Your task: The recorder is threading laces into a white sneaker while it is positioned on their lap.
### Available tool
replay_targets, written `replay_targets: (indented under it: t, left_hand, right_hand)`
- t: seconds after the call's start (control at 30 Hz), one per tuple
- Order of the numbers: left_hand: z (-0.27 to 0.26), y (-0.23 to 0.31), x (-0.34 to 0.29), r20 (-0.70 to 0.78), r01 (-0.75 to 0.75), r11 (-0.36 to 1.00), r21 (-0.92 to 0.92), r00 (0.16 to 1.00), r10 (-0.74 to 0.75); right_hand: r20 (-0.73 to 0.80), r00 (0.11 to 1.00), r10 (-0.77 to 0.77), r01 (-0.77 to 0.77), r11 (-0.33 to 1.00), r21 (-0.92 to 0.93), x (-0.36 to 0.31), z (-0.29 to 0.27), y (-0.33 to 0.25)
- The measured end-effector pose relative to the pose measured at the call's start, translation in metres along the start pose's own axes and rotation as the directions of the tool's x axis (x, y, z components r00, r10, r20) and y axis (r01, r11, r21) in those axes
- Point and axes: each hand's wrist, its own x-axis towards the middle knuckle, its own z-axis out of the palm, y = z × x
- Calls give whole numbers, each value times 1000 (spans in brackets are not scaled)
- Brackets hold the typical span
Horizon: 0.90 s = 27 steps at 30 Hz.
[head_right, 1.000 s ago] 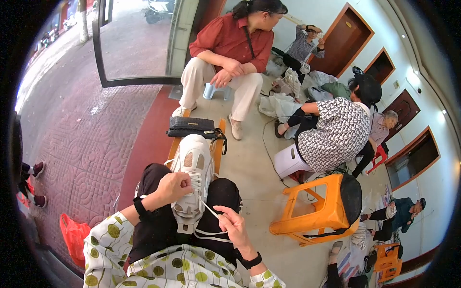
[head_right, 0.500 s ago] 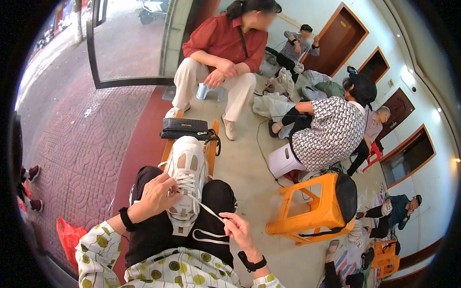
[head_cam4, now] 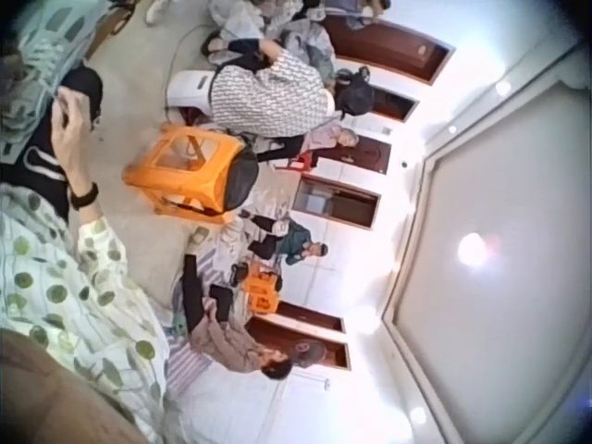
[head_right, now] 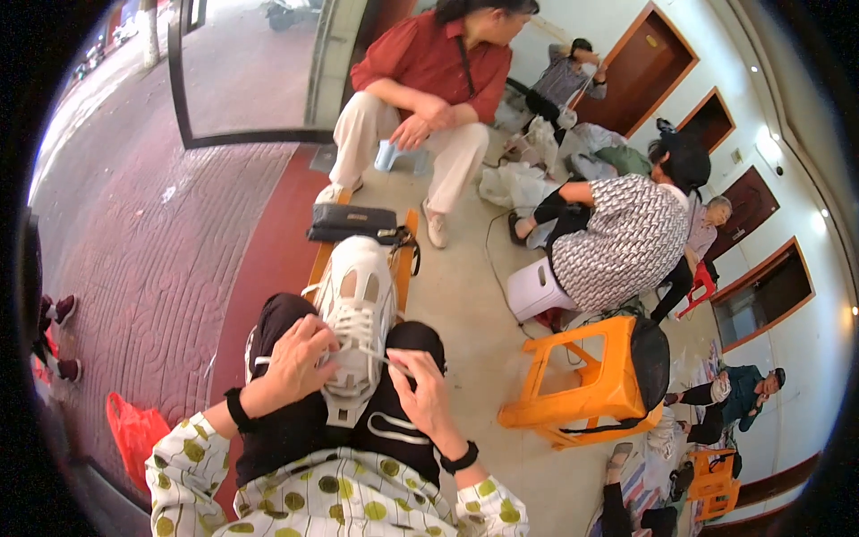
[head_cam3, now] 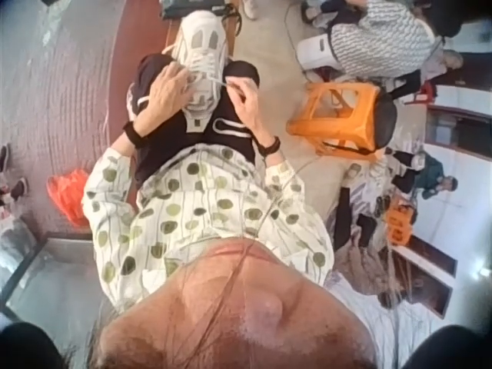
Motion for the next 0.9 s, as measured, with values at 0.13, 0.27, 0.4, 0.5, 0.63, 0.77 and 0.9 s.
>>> replay_targets:
  t: [0.13,0.27,0.4,0.5,0.63,0.77,0.9]
  left_hand:
    - [4,-8,3,-104,-24,998,-63,994,17]
    - [3,-8,6,-114,-2,990,-140,993,-15]
    - [5,-16,4,-102,98,971,-217,987,-123]
    - [2,-28,7,-138,140,976,-167,977,-164]
    - [3,-26,11,-124,180,978,-104,973,-192]
    - [4,-25,13,-96,148,989,-26,984,-149]
    - [0,-16,20,-6,187,982,-33,982,-187]
  right_hand:
    - [62,976,-210,219,929,-298,17,15,8]
    - [46,996,-74,84,957,-276,20,12,8]
    - [56,998,-26,38,975,-218,18,15,17]
    - [87,988,124,-121,992,-44,21,7,11]
    - [81,994,80,-73,994,-75,22,8,20]
    - [-5,999,-45,40,929,-367,22,11,12]
    - [-25,995,-97,80,925,-371,18,13,14]
